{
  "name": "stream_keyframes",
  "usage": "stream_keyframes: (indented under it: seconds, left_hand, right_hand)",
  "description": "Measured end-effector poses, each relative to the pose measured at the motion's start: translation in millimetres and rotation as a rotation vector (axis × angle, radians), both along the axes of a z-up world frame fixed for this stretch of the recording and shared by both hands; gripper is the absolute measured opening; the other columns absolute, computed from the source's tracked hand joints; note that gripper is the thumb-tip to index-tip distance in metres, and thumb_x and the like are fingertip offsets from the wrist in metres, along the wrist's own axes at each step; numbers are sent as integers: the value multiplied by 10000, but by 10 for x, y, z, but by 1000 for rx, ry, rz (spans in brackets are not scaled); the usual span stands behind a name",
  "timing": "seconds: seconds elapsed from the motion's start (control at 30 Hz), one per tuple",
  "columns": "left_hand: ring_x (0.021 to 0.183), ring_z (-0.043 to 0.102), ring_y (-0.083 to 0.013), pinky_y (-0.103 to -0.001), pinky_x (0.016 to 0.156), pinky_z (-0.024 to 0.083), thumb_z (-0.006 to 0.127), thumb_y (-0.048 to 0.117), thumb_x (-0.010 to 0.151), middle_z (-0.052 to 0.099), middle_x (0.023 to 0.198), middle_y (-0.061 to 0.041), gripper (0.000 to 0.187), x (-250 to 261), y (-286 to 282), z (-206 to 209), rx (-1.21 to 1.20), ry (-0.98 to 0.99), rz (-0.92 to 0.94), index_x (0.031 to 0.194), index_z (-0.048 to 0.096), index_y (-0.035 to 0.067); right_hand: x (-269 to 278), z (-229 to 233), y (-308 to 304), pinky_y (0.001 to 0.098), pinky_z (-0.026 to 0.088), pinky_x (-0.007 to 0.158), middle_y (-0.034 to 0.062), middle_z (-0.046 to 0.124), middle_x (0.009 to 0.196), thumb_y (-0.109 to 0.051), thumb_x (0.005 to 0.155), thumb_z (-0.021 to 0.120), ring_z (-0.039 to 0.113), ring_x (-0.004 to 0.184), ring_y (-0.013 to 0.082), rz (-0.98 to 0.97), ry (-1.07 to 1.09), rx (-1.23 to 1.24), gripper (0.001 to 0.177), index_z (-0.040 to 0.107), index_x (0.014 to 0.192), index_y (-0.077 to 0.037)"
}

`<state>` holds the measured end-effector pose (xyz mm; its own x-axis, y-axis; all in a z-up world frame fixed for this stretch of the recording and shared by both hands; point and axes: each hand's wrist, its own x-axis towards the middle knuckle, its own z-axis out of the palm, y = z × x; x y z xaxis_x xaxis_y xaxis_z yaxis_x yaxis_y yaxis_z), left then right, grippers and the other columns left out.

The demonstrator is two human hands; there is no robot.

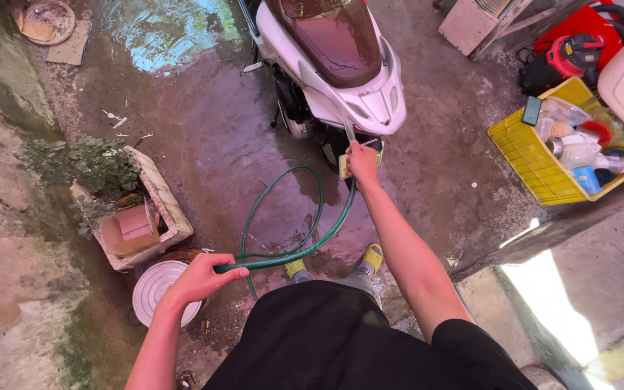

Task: The person uses a green hose to spray water on a white scooter, focusing on the rear section and license plate. They move around the vehicle to rinse different parts, eventually squatting down to wash the lower areas and the ground.

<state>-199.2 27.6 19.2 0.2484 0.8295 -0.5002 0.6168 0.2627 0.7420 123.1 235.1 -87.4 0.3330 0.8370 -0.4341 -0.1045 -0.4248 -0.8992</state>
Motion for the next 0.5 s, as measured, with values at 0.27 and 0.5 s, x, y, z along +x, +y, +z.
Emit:
stream_keyframes:
  seconds: [0.27, 0.5]
  left_hand:
    - [484, 455, -163, -282, 492, 369, 728, 361, 698, 465, 448, -69, 307, 25, 0, -14, 27, -26, 2, 567, 607, 111]
    - [485, 460, -158, -273, 496, 375, 742, 358, 683, 469, 442, -56, 303, 30, -11, 42, 5, -20, 3, 565, 612, 112]
  right_hand:
    - [-100, 547, 187, 203, 246, 256, -12, 275, 442, -163, 849, 416, 284, 286, 50, 7, 25, 92, 253, 492, 650, -25]
    - [-33, 130, 143, 228, 264, 248, 14, 326, 444, -196, 864, 427, 320, 273, 68, 29, 11, 60, 271, 504, 665, -28]
